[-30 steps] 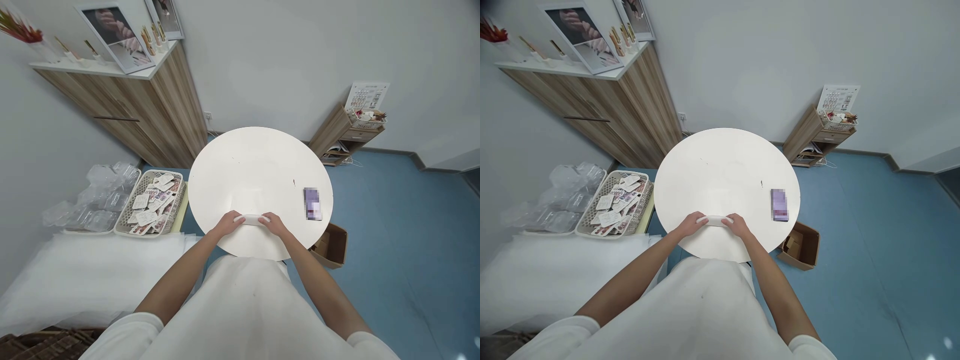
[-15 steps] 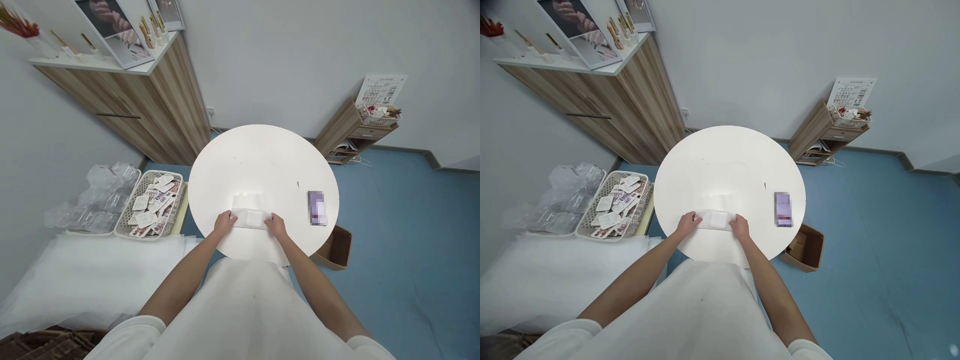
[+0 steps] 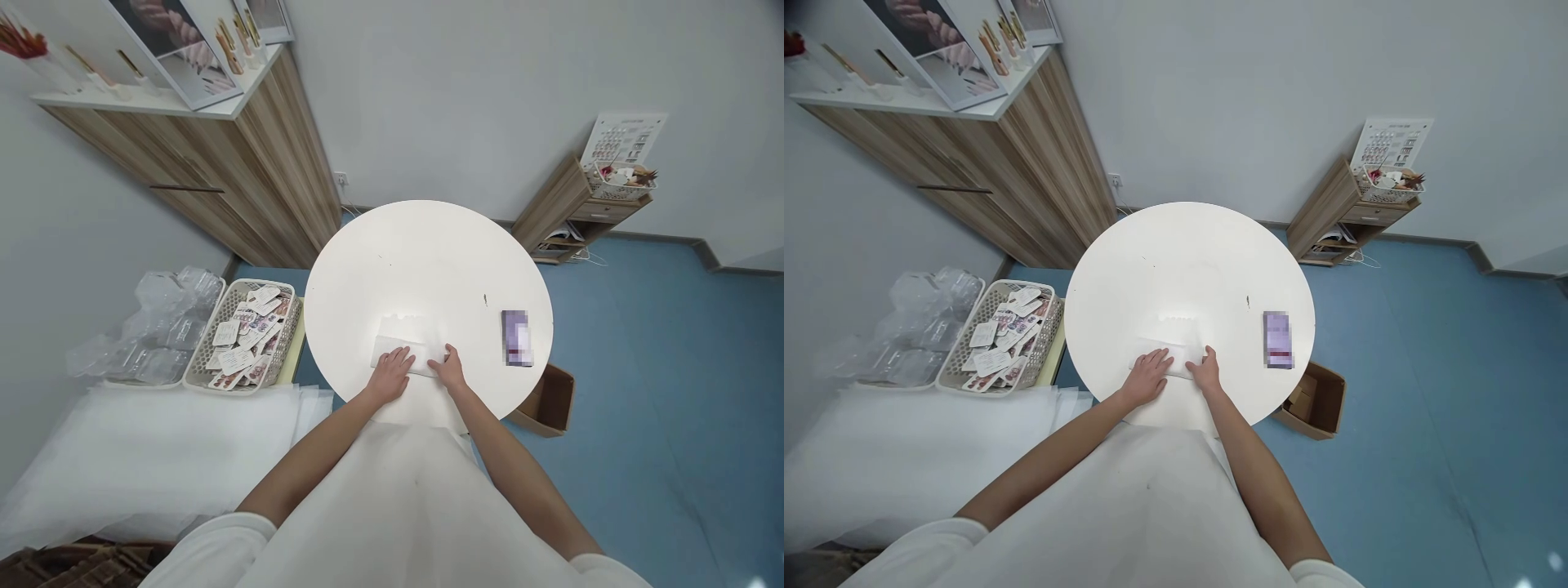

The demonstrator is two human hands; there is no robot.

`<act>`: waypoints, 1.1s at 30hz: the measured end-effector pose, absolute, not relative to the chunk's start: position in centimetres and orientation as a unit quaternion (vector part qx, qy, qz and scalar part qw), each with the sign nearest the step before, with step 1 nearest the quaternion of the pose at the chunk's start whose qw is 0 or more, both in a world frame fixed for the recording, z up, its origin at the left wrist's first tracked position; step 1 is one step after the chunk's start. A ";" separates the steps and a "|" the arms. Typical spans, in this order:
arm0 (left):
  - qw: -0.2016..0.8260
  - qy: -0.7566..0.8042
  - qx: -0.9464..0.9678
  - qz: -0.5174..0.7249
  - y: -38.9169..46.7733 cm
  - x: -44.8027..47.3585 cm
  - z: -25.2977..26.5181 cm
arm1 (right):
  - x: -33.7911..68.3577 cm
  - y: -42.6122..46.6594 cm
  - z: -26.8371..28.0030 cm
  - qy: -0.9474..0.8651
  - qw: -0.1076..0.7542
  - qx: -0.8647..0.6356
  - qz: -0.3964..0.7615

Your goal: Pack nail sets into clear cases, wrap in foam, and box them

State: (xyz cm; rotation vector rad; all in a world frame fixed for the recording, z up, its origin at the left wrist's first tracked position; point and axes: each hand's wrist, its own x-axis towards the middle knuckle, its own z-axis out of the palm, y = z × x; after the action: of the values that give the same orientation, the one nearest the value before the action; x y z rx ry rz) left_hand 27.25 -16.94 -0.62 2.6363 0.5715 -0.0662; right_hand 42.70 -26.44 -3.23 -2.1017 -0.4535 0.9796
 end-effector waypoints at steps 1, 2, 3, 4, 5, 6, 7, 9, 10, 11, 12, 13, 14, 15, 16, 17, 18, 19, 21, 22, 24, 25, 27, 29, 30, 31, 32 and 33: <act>0.220 0.208 0.953 -0.025 -17.0 27.3 -0.7 | 42.8 -26.4 -3.0 -0.175 0.381 -0.810 0.409; 0.221 0.210 0.952 -0.024 -17.0 27.3 -0.8 | 42.8 -26.4 -2.8 -0.180 0.382 -0.800 0.426; 0.223 0.212 0.951 -0.023 -16.9 27.3 -0.9 | 42.8 -26.5 -2.6 -0.188 0.381 -0.797 0.430; 0.226 0.214 0.950 -0.021 -17.0 27.3 -0.9 | 42.6 -26.7 -2.5 -0.199 0.381 -0.800 0.419; 0.229 0.215 0.949 -0.021 -17.0 27.2 -0.9 | 42.4 -27.0 -2.4 -0.208 0.383 -0.807 0.399; 0.230 0.216 0.949 -0.020 -17.1 27.0 -0.9 | 42.1 -27.3 -2.4 -0.216 0.388 -0.812 0.380; 0.231 0.217 0.948 -0.019 -17.2 26.9 -0.9 | 41.8 -27.6 -2.4 -0.220 0.397 -0.813 0.364; 0.232 0.215 0.948 -0.016 -17.5 26.5 -1.0 | 41.2 -28.1 -2.4 -0.207 0.423 -0.807 0.356; 0.233 0.213 0.949 -0.013 -17.8 26.3 -1.1 | 40.9 -28.3 -2.5 -0.188 0.437 -0.803 0.359; 0.234 0.209 0.949 -0.010 -18.0 26.1 -1.2 | 40.7 -28.4 -2.5 -0.163 0.449 -0.800 0.364; 0.235 0.205 0.950 -0.006 -18.2 25.9 -1.3 | 40.5 -28.6 -2.5 -0.136 0.460 -0.796 0.370; 0.235 0.201 0.951 -0.003 -18.4 25.7 -1.4 | 40.4 -28.7 -2.6 -0.112 0.469 -0.790 0.378; 0.234 0.198 0.952 0.001 -18.6 25.6 -1.5 | 40.3 -28.8 -2.6 -0.095 0.477 -0.783 0.387; 0.232 0.195 0.953 0.004 -18.8 25.5 -1.6 | 40.3 -28.9 -2.6 -0.085 0.483 -0.776 0.397; 0.229 0.194 0.954 0.005 -18.9 25.5 -1.6 | 40.3 -29.0 -2.6 -0.082 0.488 -0.768 0.405; 0.226 0.193 0.955 0.005 -18.9 25.5 -1.6 | 40.4 -29.1 -2.5 -0.083 0.491 -0.764 0.409; 0.223 0.191 0.956 0.004 -19.0 25.6 -1.6 | 40.5 -29.2 -2.5 -0.086 0.493 -0.764 0.408; 0.221 0.188 0.957 0.002 -19.0 25.7 -1.5 | 40.6 -29.2 -2.4 -0.088 0.494 -0.766 0.403; 0.221 0.183 0.958 -0.001 -19.0 26.0 -1.4 | 41.0 -29.0 -2.1 -0.092 0.496 -0.769 0.393; 0.222 0.182 0.958 -0.003 -19.0 26.1 -1.3 | 41.1 -28.9 -2.0 -0.096 0.496 -0.770 0.389; 0.226 0.182 0.957 -0.006 -19.0 26.2 -1.2 | 41.3 -28.5 -1.7 -0.112 0.494 -0.770 0.389; 0.229 0.183 0.956 -0.008 -19.0 26.3 -1.2 | 41.3 -28.2 -1.6 -0.125 0.491 -0.767 0.393; 0.236 0.185 0.954 -0.009 -19.1 26.2 -1.2 | 41.0 -27.5 -1.4 -0.157 0.482 -0.758 0.411; 0.244 0.198 0.949 -0.003 -19.1 26.1 -1.2 | 40.6 -26.9 -1.3 -0.191 0.469 -0.747 0.432; 0.246 0.207 0.947 0.002 -19.1 26.1 -1.1 | 40.4 -26.7 -1.3 -0.206 0.461 -0.742 0.441; 0.245 0.211 0.946 0.008 -19.1 26.1 -1.0 | 40.2 -26.4 -1.3 -0.220 0.454 -0.739 0.447; 0.240 0.209 0.948 0.012 -19.2 26.1 -0.9 | 40.2 -26.3 -1.3 -0.231 0.446 -0.737 0.452; 0.232 0.199 0.952 0.011 -19.2 26.1 -0.7 | 40.2 -26.1 -1.3 -0.241 0.440 -0.736 0.455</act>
State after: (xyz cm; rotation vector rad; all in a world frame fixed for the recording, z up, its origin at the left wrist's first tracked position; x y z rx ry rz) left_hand 26.09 -19.25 -0.72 2.6176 0.5468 0.0298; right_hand 40.20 -26.15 -1.33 -1.8285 -0.5976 1.1303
